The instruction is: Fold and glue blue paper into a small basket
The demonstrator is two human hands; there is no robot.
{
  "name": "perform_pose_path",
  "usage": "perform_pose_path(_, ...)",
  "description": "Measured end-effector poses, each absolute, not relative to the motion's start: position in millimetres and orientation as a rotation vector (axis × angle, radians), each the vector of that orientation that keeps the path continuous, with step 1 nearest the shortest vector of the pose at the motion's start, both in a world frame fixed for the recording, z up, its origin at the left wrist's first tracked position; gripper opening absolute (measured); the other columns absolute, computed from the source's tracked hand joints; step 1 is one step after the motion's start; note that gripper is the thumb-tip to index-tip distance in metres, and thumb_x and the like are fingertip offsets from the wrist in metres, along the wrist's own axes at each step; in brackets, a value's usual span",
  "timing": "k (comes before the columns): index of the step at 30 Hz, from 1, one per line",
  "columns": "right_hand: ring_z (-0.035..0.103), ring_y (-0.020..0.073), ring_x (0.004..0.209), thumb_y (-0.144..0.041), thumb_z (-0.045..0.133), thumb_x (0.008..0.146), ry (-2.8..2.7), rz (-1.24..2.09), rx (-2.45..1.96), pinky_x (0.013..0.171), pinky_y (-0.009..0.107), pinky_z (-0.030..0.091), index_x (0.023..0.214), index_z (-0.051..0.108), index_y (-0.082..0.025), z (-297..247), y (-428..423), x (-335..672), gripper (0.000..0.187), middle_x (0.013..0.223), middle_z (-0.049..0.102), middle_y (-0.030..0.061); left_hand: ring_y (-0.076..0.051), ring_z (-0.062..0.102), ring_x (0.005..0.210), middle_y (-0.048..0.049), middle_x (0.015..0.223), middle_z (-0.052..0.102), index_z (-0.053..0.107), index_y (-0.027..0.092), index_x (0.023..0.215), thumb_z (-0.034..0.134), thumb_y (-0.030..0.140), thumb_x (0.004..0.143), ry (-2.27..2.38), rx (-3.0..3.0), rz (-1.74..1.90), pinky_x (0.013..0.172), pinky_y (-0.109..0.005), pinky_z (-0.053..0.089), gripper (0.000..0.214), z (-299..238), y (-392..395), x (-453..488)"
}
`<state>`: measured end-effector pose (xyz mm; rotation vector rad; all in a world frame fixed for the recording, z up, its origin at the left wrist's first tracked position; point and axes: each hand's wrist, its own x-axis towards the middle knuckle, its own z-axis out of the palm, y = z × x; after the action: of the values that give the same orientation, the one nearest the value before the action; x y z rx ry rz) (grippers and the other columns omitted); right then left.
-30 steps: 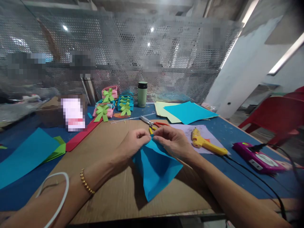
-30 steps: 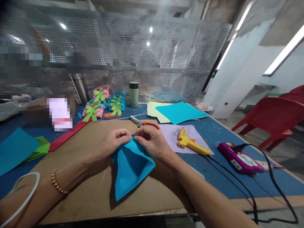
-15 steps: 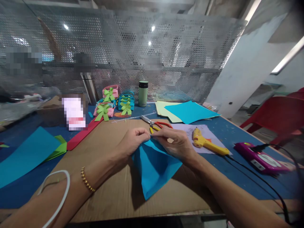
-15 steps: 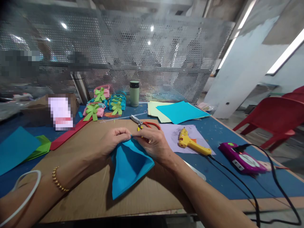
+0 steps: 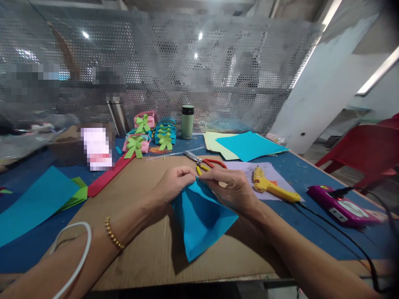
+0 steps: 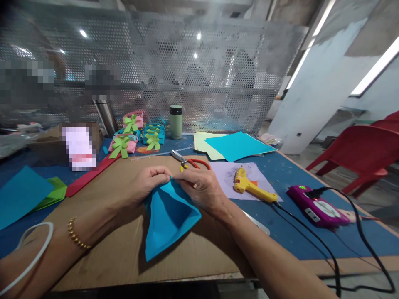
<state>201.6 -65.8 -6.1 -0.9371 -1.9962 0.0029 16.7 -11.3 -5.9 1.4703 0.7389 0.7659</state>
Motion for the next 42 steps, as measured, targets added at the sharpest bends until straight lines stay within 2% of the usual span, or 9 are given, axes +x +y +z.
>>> perform_pose_path(8, 0.07, 0.0119, 0.072, -0.006, 0.057, 0.089, -2.046, -0.066, -0.943, 0.066, 0.021, 0.053, 0.095, 0.074, -0.017, -7.0, -65.7, 203.8, 0.021, 0.084, 0.077, 0.0028, -0.008, 0.042, 0.053, 0.0041, 0.058, 0.051, 0.061, 0.015, 0.07, 0.062, 0.031, 0.068, 0.741, 1.495, 0.753, 0.049, -0.02, 0.03, 0.016, -7.4, -9.0, 16.5)
perform_pose_path(12, 0.068, 0.0107, 0.071, -0.005, 0.057, 0.088, -2.056, -0.075, -0.922, 0.067, 0.019, 0.052, 0.094, 0.073, -0.015, -5.7, -65.4, 204.0, 0.02, 0.081, 0.076, 0.0025, -0.008, 0.043, 0.053, 0.0037, 0.059, 0.051, 0.061, 0.015, 0.071, 0.064, 0.034, 0.072, 0.707, 1.486, 0.752, 0.049, -0.02, 0.03, 0.019, -11.1, -7.0, 16.9)
perform_pose_path(16, 0.068, 0.0112, 0.071, -0.008, 0.056, 0.09, -2.052, -0.07, -0.916, 0.067, 0.02, 0.052, 0.093, 0.074, -0.017, -4.5, -66.0, 203.2, 0.02, 0.081, 0.075, 0.0028, -0.009, 0.044, 0.055, 0.0031, 0.061, 0.052, 0.058, 0.016, 0.072, 0.066, 0.046, 0.078, 0.662, 1.458, 0.744, 0.05, -0.02, 0.032, 0.032, -13.0, -7.2, 17.2)
perform_pose_path(20, 0.066, 0.012, 0.068, -0.013, 0.057, 0.09, -1.997, 0.057, -1.004, 0.065, 0.022, 0.05, 0.092, 0.075, -0.016, -3.5, -67.1, 200.5, 0.018, 0.079, 0.075, 0.0029, -0.009, 0.044, 0.055, 0.0032, 0.062, 0.052, 0.059, 0.016, 0.071, 0.066, 0.044, 0.079, 0.654, 1.525, 0.776, 0.05, -0.021, 0.031, 0.03, -11.6, -8.6, 16.2)
perform_pose_path(24, 0.055, 0.0106, 0.059, -0.024, 0.059, 0.088, -1.797, 0.39, -1.197, 0.053, 0.023, 0.041, 0.089, 0.074, -0.015, -1.4, -67.5, 197.7, 0.017, 0.07, 0.067, 0.0011, -0.01, 0.044, 0.057, 0.003, 0.063, 0.052, 0.059, 0.016, 0.071, 0.063, 0.042, 0.08, 0.643, 1.61, 0.813, 0.052, -0.022, 0.032, 0.027, -11.2, -5.9, 15.3)
perform_pose_path(28, 0.043, 0.0097, 0.054, -0.043, 0.058, 0.09, -1.671, 0.672, -1.265, 0.049, 0.024, 0.032, 0.078, 0.068, -0.015, -1.3, -66.4, 196.9, 0.032, 0.061, 0.052, -0.0012, -0.01, 0.042, 0.059, 0.0034, 0.063, 0.048, 0.057, 0.017, 0.067, 0.06, 0.038, 0.08, 0.639, 1.782, 0.856, 0.055, -0.023, 0.033, 0.025, -10.5, -3.3, 15.1)
perform_pose_path(31, 0.039, 0.009, 0.054, -0.049, 0.062, 0.086, -1.69, 0.662, -1.293, 0.048, 0.024, 0.028, 0.074, 0.064, -0.015, -4.3, -64.1, 197.5, 0.035, 0.061, 0.048, -0.002, -0.011, 0.042, 0.061, 0.0032, 0.062, 0.047, 0.055, 0.017, 0.065, 0.056, 0.035, 0.082, 0.624, 1.87, 0.869, 0.057, -0.023, 0.034, 0.024, -9.2, -4.8, 15.2)
perform_pose_path(37, 0.036, 0.0092, 0.057, -0.047, 0.06, 0.086, -1.757, 0.62, -1.311, 0.049, 0.023, 0.026, 0.066, 0.055, -0.016, -8.2, -60.6, 199.3, 0.037, 0.061, 0.043, -0.0024, -0.012, 0.043, 0.063, 0.0021, 0.063, 0.048, 0.055, 0.017, 0.065, 0.055, 0.033, 0.082, 0.596, 1.932, 0.865, 0.059, -0.024, 0.036, 0.024, -8.7, -7.2, 15.5)
perform_pose_path(42, 0.035, 0.0093, 0.056, -0.048, 0.059, 0.087, -1.766, 0.592, -1.34, 0.049, 0.023, 0.024, 0.064, 0.055, -0.017, -7.3, -61.9, 199.9, 0.039, 0.059, 0.041, -0.0032, -0.012, 0.042, 0.063, 0.0025, 0.062, 0.046, 0.053, 0.018, 0.063, 0.054, 0.034, 0.083, 0.612, 1.925, 0.85, 0.058, -0.024, 0.035, 0.026, -9.3, -7.4, 15.5)
